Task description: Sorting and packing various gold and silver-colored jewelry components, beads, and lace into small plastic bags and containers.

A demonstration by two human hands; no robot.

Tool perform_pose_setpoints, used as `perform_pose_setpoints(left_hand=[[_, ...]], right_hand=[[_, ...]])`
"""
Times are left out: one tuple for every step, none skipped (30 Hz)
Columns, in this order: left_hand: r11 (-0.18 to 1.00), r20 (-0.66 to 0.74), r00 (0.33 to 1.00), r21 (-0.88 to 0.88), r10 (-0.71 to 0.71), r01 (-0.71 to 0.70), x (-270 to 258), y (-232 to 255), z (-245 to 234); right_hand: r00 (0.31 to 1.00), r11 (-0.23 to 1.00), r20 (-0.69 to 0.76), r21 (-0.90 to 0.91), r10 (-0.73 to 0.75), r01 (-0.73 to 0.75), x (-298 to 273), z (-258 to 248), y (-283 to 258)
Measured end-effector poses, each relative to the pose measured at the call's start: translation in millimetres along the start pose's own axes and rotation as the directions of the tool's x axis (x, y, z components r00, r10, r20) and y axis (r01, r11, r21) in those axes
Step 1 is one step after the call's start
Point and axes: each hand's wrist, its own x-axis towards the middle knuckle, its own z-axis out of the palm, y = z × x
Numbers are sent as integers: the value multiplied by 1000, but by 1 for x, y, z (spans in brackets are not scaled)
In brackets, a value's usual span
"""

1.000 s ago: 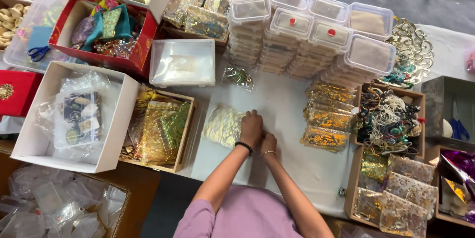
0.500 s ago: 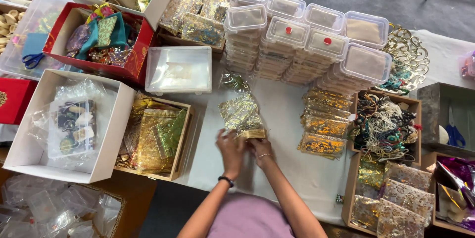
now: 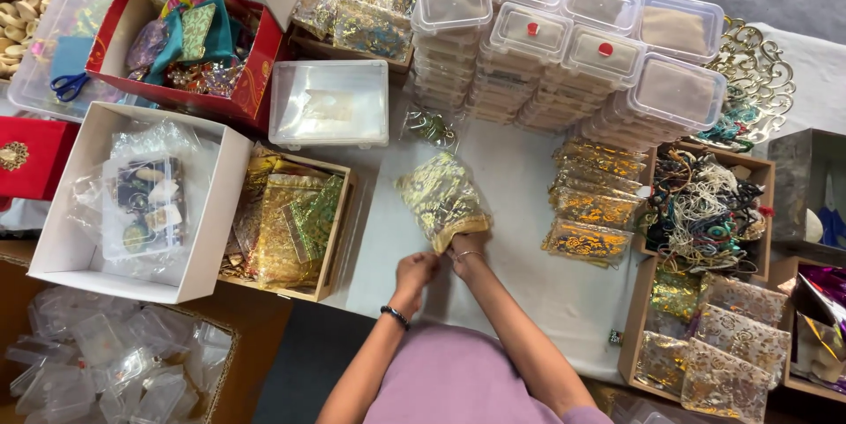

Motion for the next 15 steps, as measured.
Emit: perform_pose_setpoints(left_hand=[[1000,1,1000,2,-1,1,-4,1,2],[999,66,997,-9,-41,42,-8,2,4],[996,133,988,-17,-84,87,-13,1,6],[996,134,987,-15,-87,90,-28,20,12],[974,-57,996,221,73,-58,-42,40,19],[872,-199,942,465,271,-153,-56,61,26],[873,-197,942,462,273,-156,-68,83,35],[674,-97,830,639,549,-371,-81,106,43],[392,57,654,760,754,-519,-96,128,51],[395,55,654,758,754,-519,-89,133,61],[326,215,648,723,731,-609,-83,137,69],[262,370,619,670,693,-694,-77,142,78],[264,368,620,670,693,-694,-69,140,88],[193,429,655,727,623,-659,-62,139,98],[111,480,688,771,545,-627,-54,140,109]], right_hand=[[1000,1000,-1,2,0,0,11,-2,8],[998,999,-41,-4,-47,47,21,-3,15],[992,996,-83,-12,-93,92,31,-7,23],[992,996,-87,-10,-92,91,8,-4,10],[992,994,-76,-39,-104,101,-15,1,-6],[991,991,-64,-68,-116,112,-37,5,-22],[991,991,-64,-69,-120,115,-40,1,-27],[991,989,-63,-93,-118,112,-43,-2,-31],[992,987,-62,-118,-113,105,-47,-6,-34],[991,987,-62,-120,-114,106,-19,-26,-16],[998,999,-53,-33,-44,42,9,-45,2],[999,998,-38,55,26,-24,36,-65,21],[999,998,-38,54,26,-24,40,-69,27],[996,980,81,189,47,-62,44,-72,33],[978,942,202,317,48,-112,49,-74,37]])
